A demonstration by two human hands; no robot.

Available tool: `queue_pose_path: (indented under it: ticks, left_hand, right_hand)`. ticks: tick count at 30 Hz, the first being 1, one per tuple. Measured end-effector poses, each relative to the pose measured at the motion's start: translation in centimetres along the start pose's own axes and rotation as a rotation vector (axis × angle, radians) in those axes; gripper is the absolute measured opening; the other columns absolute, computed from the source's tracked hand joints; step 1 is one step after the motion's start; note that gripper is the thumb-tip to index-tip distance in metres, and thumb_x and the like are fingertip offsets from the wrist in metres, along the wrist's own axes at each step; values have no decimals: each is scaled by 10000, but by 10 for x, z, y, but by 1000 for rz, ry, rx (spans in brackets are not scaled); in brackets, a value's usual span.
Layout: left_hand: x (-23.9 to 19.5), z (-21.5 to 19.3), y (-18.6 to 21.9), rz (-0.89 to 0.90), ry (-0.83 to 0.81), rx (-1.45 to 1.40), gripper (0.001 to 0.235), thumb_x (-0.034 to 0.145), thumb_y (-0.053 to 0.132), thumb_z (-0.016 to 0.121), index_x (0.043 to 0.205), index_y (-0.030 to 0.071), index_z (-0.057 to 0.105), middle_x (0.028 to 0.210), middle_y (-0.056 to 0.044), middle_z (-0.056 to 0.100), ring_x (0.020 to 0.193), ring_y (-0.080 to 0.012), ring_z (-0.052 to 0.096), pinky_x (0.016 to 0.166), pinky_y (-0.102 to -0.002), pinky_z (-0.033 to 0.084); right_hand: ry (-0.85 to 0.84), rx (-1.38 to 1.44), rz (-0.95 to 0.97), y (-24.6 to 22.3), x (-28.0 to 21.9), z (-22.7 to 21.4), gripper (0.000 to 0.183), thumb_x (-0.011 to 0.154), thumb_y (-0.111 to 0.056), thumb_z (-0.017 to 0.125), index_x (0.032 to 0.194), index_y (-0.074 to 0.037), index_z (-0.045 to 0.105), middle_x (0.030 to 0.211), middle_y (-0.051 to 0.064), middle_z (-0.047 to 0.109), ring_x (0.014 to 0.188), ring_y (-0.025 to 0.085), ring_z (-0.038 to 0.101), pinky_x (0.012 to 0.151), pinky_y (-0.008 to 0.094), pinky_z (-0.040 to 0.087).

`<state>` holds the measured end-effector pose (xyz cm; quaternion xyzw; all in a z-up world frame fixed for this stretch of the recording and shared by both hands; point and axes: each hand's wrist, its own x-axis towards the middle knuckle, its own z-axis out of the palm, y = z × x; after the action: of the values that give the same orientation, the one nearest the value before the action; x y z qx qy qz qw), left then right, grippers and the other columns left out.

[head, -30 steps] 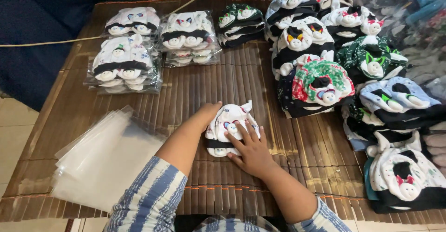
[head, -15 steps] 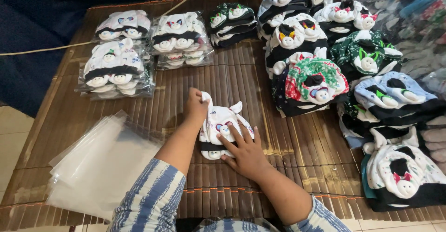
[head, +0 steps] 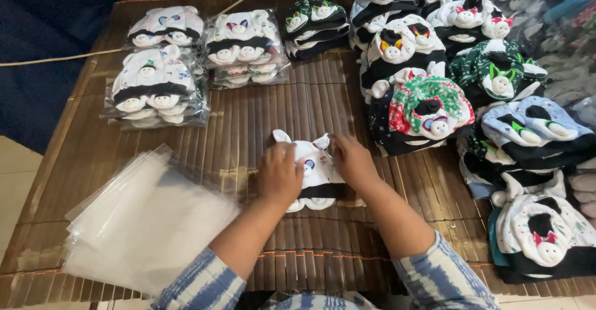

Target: The person packages several small hats by folding them, sliding them into plastic bags, and pressing the bags flat.

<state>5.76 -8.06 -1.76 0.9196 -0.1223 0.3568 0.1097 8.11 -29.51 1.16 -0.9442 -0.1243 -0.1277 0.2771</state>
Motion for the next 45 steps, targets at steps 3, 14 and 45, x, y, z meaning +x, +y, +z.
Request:
queue_pose_path:
  ticks: [3, 14, 45]
  left_hand:
    - [-4, -53, 38, 108, -207, -124, 562, 929, 438, 599, 1400, 130, 599, 1425, -227, 542, 1349, -417, 493, 1130, -655, 279]
    - [-22, -39, 35, 170, -163, -73, 519, 1005, 448, 459, 1473, 241, 541, 1431, -259, 523, 1374, -466, 461, 1079, -702, 295]
    - [-25, -34, 34, 114, -236, -131, 517, 994, 450, 492, 1456, 229, 558, 1456, -252, 508, 1409, -460, 425, 1128, -690, 232]
  right_hand:
    - [-142, -79, -64, 22, 32, 28, 567, 912, -192, 669, 1411, -437, 557, 1032, 70, 612, 887, 393, 724, 709, 517, 604]
    - [-123, -246, -179, 8, 75, 23, 140, 920, -181, 687, 1038, -195, 760, 1008, 90, 590, 898, 355, 662, 680, 490, 594]
    - [-251, -382, 93, 32, -38, -143, 215, 937, -274, 613, 924, -82, 706, 944, 188, 690, 951, 392, 717, 780, 470, 606]
